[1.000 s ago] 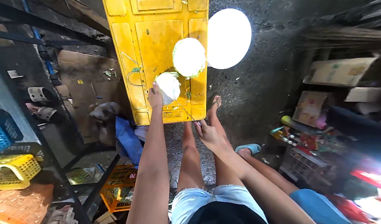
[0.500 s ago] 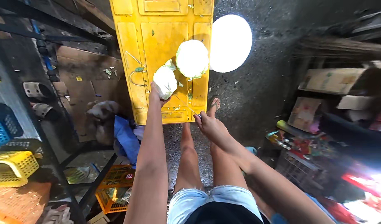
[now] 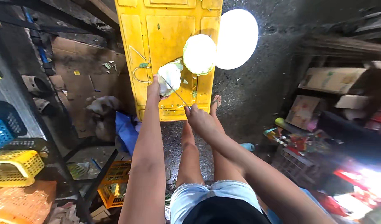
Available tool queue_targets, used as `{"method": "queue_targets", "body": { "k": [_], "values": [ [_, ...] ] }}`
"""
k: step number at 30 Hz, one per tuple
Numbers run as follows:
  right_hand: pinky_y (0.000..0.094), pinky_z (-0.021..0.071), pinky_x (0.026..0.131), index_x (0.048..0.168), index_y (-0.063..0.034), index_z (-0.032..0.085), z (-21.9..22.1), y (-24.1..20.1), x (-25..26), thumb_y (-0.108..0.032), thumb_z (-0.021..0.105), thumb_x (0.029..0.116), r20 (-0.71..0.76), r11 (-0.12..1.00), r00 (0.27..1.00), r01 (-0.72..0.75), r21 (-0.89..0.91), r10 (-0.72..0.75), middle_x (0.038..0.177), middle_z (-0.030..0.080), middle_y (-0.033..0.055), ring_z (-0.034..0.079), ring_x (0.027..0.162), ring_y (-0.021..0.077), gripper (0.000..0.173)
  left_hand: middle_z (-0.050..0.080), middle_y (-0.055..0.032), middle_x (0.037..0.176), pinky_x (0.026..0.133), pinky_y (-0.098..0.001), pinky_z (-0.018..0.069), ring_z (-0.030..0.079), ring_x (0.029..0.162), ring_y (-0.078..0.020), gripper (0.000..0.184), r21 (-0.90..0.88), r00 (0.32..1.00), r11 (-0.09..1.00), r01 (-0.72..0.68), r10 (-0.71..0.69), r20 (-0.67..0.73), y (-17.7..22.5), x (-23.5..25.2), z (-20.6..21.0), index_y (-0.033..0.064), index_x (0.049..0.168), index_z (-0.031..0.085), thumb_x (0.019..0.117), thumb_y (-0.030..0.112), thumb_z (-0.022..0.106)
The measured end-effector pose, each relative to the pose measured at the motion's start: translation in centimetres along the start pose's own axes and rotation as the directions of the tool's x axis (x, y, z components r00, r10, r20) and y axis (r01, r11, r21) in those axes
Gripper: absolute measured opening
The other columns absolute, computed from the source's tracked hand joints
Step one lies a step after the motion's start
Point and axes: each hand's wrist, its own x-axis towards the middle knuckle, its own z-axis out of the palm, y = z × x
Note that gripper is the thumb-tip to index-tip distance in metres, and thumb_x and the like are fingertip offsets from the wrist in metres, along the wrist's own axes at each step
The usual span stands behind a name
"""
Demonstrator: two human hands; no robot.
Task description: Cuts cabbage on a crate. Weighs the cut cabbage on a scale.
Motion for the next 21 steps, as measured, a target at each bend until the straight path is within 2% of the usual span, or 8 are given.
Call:
{"method": "queue_targets", "body": {
  "k": [2, 5, 9, 12, 15, 18, 21],
  "values": [
    [0.0562, 0.0571, 0.077, 0.12, -0.0031, 0.054, 0.7, 0.0, 2.5, -0.051, 0.024, 0.111, -0.027, 0.998, 0.999, 0.037, 0.054, -0.035, 0.097, 0.069, 0.0209, 0.072, 0.095, 0.0396, 0.058, 0.061, -0.0251, 0.129, 0.082, -0.0518, 0.0594, 0.068, 0.104, -0.0358, 0.078, 0.033, 1.0, 0.999, 0.002, -0.003, 0.018, 0.5, 0.0, -0.4, 0.0037, 0.142, 0.05, 0.1022, 0.069, 0.033],
    [0.0557, 0.0572, 0.075, 0.119, -0.0048, 0.054, 1.7, 0.3, 4.9, -0.053, 0.023, 0.1105, -0.028, 0.992, 0.996, 0.082, 0.094, -0.08, 0.093, 0.068, 0.0196, 0.072, 0.092, 0.0385, 0.058, 0.059, -0.0247, 0.133, 0.085, -0.053, 0.0578, 0.066, 0.109, -0.0362, 0.076, 0.108, 0.999, 0.994, 0.009, -0.014, 0.044, 1.6, 0.5, -0.9, 0.0044, 0.143, 0.05, 0.103, 0.067, 0.033],
    [0.0562, 0.057, 0.077, 0.118, -0.002, 0.057, 1.7, -1.0, 7.5, -0.051, 0.024, 0.1111, -0.019, 0.982, 0.994, 0.108, 0.154, -0.106, 0.095, 0.068, 0.0199, 0.071, 0.093, 0.0382, 0.06, 0.058, -0.0235, 0.134, 0.084, -0.0527, 0.0585, 0.066, 0.11, -0.036, 0.073, 0.169, 0.997, 0.985, 0.019, -0.031, 0.067, 2.0, 1.2, -1.4, 0.006, 0.143, 0.05, 0.1029, 0.065, 0.036],
    [0.0545, 0.0573, 0.075, 0.116, -0.0024, 0.056, 2.7, -1.8, 9.8, -0.05, 0.023, 0.1115, -0.063, 0.976, 0.988, 0.148, 0.159, -0.139, 0.092, 0.068, 0.0187, 0.072, 0.091, 0.0369, 0.058, 0.061, -0.023, 0.129, 0.08, -0.0509, 0.0584, 0.068, 0.102, -0.0349, 0.072, 0.203, 0.996, 0.979, 0.024, -0.04, 0.079, 2.8, 1.3, -1.7, 0.008, 0.142, 0.051, 0.103, 0.066, 0.033],
    [0.0551, 0.0575, 0.074, 0.119, -0.0038, 0.055, 4.6, -1.4, 12.3, -0.051, 0.024, 0.1109, -0.081, 0.975, 0.989, 0.134, 0.175, -0.122, 0.091, 0.069, 0.0181, 0.072, 0.091, 0.0374, 0.057, 0.061, -0.0224, 0.13, 0.081, -0.0505, 0.0583, 0.068, 0.104, -0.0348, 0.074, 0.229, 0.994, 0.972, 0.048, -0.07, 0.085, 2.7, 1.8, -1.7, 0.0101, 0.144, 0.05, 0.1019, 0.068, 0.031],
    [0.0571, 0.0577, 0.075, 0.125, -0.0065, 0.054, 6.0, -1.3, 15.7, -0.053, 0.027, 0.11, -0.097, 0.966, 0.987, 0.143, 0.216, -0.125, 0.095, 0.071, 0.0182, 0.072, 0.093, 0.0386, 0.056, 0.064, -0.0207, 0.122, 0.076, -0.0478, 0.0581, 0.069, 0.096, -0.0323, 0.075, 0.217, 0.995, 0.975, 0.054, -0.071, 0.069, 2.4, 2.6, -1.7, 0.0098, 0.14, 0.053, 0.0994, 0.071, 0.035],
    [0.058, 0.0575, 0.077, 0.126, -0.0062, 0.053, 5.6, -1.8, 15.3, -0.054, 0.027, 0.11, -0.088, 0.964, 0.989, 0.137, 0.227, -0.119, 0.098, 0.071, 0.0195, 0.072, 0.095, 0.0393, 0.057, 0.068, -0.0185, 0.112, 0.07, -0.045, 0.0576, 0.069, 0.086, -0.0295, 0.075, 0.197, 0.997, 0.98, 0.03, -0.042, 0.058, 2.0, 2.8, -1.9, 0.0105, 0.133, 0.058, 0.0977, 0.072, 0.037]
  ]
}}
